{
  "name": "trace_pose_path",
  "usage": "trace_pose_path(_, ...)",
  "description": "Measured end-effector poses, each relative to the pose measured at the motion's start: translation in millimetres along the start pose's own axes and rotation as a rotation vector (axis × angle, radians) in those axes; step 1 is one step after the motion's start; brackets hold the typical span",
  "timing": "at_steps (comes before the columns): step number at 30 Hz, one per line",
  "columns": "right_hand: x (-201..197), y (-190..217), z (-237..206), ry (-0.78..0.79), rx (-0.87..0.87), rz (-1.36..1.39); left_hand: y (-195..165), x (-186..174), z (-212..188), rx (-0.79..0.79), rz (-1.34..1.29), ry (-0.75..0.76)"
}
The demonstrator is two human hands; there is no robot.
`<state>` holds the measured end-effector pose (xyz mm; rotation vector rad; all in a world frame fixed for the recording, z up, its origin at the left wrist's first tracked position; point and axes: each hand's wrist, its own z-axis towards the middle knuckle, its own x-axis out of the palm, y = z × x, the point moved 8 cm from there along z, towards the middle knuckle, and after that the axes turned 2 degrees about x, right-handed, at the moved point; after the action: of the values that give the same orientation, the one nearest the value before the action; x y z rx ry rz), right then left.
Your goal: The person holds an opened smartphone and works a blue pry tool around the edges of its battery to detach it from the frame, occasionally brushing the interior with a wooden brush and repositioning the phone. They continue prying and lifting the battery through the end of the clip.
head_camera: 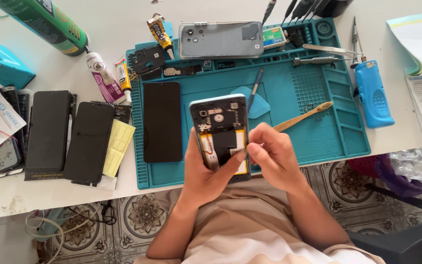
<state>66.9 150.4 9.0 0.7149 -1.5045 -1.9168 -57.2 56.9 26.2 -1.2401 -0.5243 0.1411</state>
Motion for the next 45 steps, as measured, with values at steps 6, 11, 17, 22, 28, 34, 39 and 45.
trace_pose_path(6, -7.6, 0.5, -6.0, -0.100, -0.062, -0.059, 0.1, 5.8, -0.9, -0.002, 0.087, 0.089)
trace_pose_path(11, -10.5, -10.5, -9.4, -0.063, -0.024, -0.032, 2.0, 5.7, -1.4, -0.032, 0.064, 0.092)
trace_pose_path(17, -13.1, -15.1, -12.8, -0.052, -0.041, 0.051, -2.8, 8.2, -0.9, 0.005, 0.105, 0.152)
trace_pose_path(22, -12.8, -6.2, -11.5, -0.030, -0.110, 0.062, -2.8, 11.7, -0.9, -0.003, 0.091, 0.196)
trace_pose_path(28, -14.2, -3.3, -11.4, -0.072, -0.112, -0.021, -1.8, 13.1, -0.6, -0.012, 0.091, 0.228)
trace_pose_path(34, -19.1, -14.5, -19.2, -0.073, -0.071, 0.014, -3.0, 14.6, -2.5, -0.022, 0.097, 0.264)
trace_pose_path(39, -26.5, -34.2, -22.6, -0.126, 0.023, 0.166, -3.2, 16.8, -1.1, -0.070, 0.109, 0.279)
trace_pose_path(45, -39.9, -49.1, -27.0, -0.321, -0.009, 0.448, -6.2, 25.2, 0.6, -0.069, 0.378, 0.404)
